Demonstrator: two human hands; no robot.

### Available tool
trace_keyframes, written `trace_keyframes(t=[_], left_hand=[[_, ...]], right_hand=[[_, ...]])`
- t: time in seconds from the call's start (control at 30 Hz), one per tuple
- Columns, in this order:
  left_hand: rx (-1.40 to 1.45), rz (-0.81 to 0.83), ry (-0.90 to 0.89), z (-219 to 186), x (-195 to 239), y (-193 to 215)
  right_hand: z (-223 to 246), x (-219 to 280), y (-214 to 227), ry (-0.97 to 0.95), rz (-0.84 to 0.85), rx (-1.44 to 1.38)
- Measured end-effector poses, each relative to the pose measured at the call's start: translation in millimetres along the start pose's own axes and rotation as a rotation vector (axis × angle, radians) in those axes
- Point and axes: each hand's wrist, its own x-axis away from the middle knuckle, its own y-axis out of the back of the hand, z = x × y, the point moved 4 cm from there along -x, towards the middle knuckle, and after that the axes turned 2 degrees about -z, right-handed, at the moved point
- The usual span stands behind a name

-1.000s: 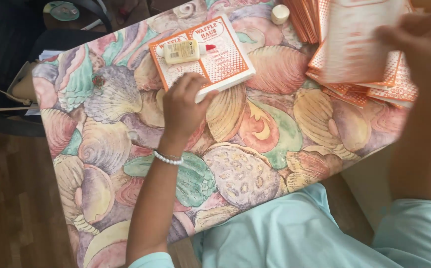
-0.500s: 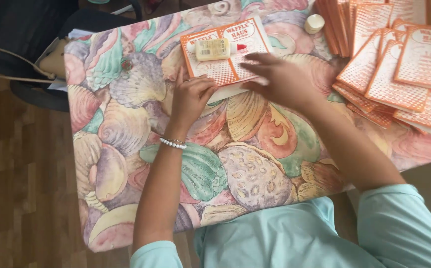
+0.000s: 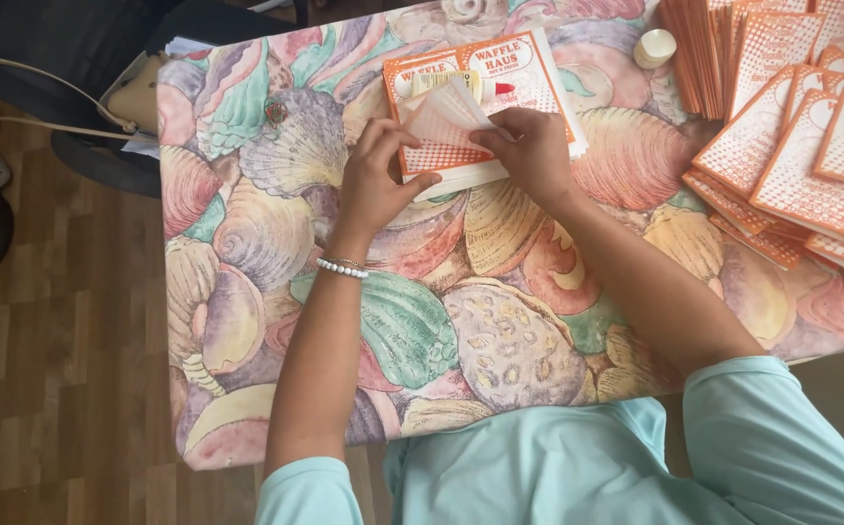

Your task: Folding flat paper sheets into bags and stacking them on a table.

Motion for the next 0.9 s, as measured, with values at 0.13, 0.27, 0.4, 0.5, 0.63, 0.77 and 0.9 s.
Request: trace_keyframes(t=[0.13,0.27,0.4,0.5,0.63,0.77,0.9], left_hand=[[-0.074,0.158,-0.036,9.3,3.0,-1.4],[-0.091,0.244,-0.051,24.5,6.5,-6.7],[-0.142,0.275,-0.071,8.1,-0.7,0.4],[-0.162,0.287,-0.037,6.7,-1.0,-2.0],[-0.128,0.197,0.01,-4.6,-5.3,0.9],[-0.093,-0.074,0.052,7.6,-11.2,3.5],[-0.253,0.157,0.066,-4.8,-33.3,-1.1]], right_hand=[[3.4,0.6,3.2,-0.053,0.027,-0.063],[-0.2,0.6,1.7,-0.069,0.035,-0.15],[-1.3,-0.2,1.8,-0.081,0.031,-0.206],[-0.6,1.0,3.5,-0.102,0.035,-0.227],[2.6,3.0,4.6,-0.092,0.033,-0.188],[6.0,3.5,5.5,-0.105,0.007,-0.2],[32.0,1.8,21.5,-0.205,0.069,-0.273]])
